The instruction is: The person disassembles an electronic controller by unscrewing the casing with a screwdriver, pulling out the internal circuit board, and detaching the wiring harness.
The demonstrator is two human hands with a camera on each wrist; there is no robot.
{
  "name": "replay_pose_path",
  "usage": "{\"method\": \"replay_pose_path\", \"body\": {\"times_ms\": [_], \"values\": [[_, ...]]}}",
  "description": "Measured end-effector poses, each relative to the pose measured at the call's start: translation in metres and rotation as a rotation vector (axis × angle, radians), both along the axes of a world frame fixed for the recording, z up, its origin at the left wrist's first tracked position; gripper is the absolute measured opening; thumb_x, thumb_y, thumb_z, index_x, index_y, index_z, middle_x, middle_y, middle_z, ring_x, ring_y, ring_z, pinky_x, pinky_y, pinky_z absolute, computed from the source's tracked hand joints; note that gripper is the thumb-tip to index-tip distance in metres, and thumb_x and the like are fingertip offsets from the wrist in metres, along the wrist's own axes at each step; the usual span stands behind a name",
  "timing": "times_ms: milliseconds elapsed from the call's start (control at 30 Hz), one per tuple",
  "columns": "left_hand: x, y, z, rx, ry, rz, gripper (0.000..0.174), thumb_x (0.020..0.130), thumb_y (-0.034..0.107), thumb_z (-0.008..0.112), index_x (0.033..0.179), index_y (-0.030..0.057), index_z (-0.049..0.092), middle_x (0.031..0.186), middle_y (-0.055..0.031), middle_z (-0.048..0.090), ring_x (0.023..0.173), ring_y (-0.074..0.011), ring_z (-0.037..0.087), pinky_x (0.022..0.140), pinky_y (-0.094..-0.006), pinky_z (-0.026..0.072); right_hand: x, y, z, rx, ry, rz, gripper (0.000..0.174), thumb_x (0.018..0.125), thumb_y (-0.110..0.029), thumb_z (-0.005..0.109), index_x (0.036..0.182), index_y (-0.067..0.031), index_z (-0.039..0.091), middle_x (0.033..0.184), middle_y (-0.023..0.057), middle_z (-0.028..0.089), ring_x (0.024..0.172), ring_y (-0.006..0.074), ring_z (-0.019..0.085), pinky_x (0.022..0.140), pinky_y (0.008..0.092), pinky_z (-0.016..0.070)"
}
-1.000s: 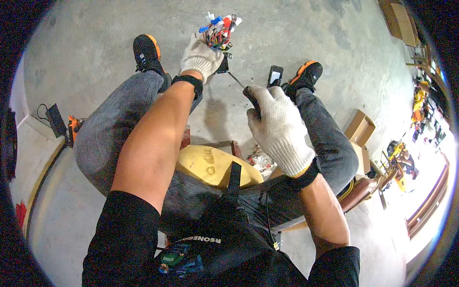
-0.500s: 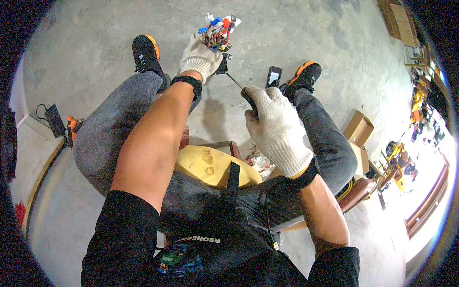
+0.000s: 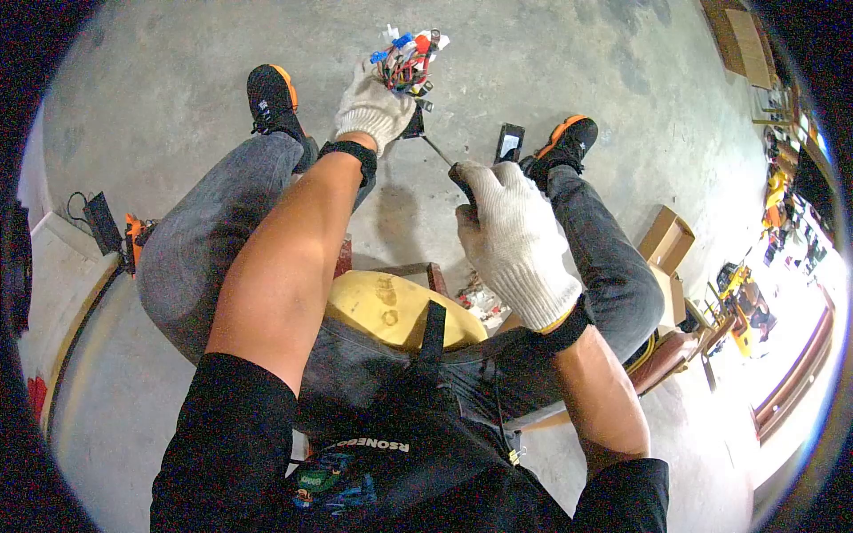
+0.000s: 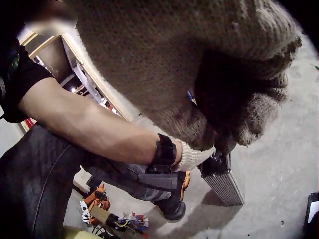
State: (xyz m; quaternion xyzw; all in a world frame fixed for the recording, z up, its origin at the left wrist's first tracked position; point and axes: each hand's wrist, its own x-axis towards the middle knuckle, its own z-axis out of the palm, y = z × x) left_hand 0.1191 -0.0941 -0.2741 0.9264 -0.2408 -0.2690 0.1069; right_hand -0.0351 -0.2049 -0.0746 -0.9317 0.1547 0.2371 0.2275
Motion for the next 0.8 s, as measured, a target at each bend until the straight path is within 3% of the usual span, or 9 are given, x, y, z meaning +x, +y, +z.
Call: {"method": "replay_pose_path", "body": {"times_ms": [67,167,233,667,767,800], "values": [[0.0,0.001,0.003,0.008,-0.032,-0.043,0.06,0.096,0.049,0.063,0.143,0.0128,0.058,0.145,-0.0162,0.051,0.138,-0.0347,0.044,0.111,-0.0412,0.0494,-0.001,-0.001,-0.001,-0.001,-0.008,0.006,0.039,0.091,-0.013,0.069,0.129,-0.0134,0.063,0.106,0.0186,0.062,0.1,0.0403,0.066,0.085,0.0502,0.0557],[0.001,0.002,0.008,-0.054,0.041,0.05,0.059,0.097,0.048,0.063,0.143,0.0118,0.058,0.144,-0.0167,0.052,0.137,-0.0355,0.045,0.112,-0.0404,0.0475,-0.001,-0.001,-0.002,-0.006,-0.018,0.012,0.039,0.091,-0.013,0.069,0.129,-0.0136,0.063,0.106,0.0188,0.062,0.1,0.0405,0.065,0.084,0.0504,0.0557],[0.002,0.0,-0.001,0.027,-0.07,-0.106,0.061,0.097,0.049,0.062,0.144,0.0107,0.056,0.145,-0.0173,0.051,0.136,-0.0358,0.046,0.112,-0.0403,0.0475,0.0,0.0,0.0,-0.001,0.005,0.003,0.039,0.09,-0.012,0.069,0.129,-0.0139,0.063,0.106,0.019,0.062,0.1,0.0406,0.065,0.084,0.0507,0.0555],[-0.001,0.0,-0.021,-0.015,-0.022,-0.031,0.064,0.097,0.052,0.062,0.146,0.0116,0.054,0.144,-0.0156,0.049,0.139,-0.0334,0.044,0.11,-0.0402,0.051,0.012,0.013,0.004,-0.083,0.063,0.034,0.046,0.086,-0.006,0.072,0.13,-0.0113,0.062,0.118,0.019,0.059,0.103,0.0402,0.066,0.089,0.0496,0.0566],[0.0,-0.001,-0.016,-0.017,-0.016,-0.022,0.063,0.096,0.05,0.063,0.146,0.0125,0.055,0.144,-0.0149,0.049,0.14,-0.0329,0.043,0.11,-0.0406,0.0512,0.015,0.009,0.005,-0.055,0.038,0.154,0.043,0.088,-0.008,0.07,0.13,-0.0102,0.061,0.116,0.0199,0.059,0.104,0.0407,0.066,0.087,0.0488,0.0576],[0.0,-0.001,-0.02,0.024,-0.042,-0.112,0.063,0.096,0.05,0.062,0.146,0.0126,0.055,0.144,-0.0144,0.049,0.139,-0.0328,0.043,0.111,-0.0405,0.0507,0.015,0.007,0.004,-0.039,0.014,0.169,0.042,0.089,-0.009,0.07,0.13,-0.0101,0.06,0.116,0.0209,0.059,0.102,0.0421,0.067,0.084,0.049,0.0582]]}}
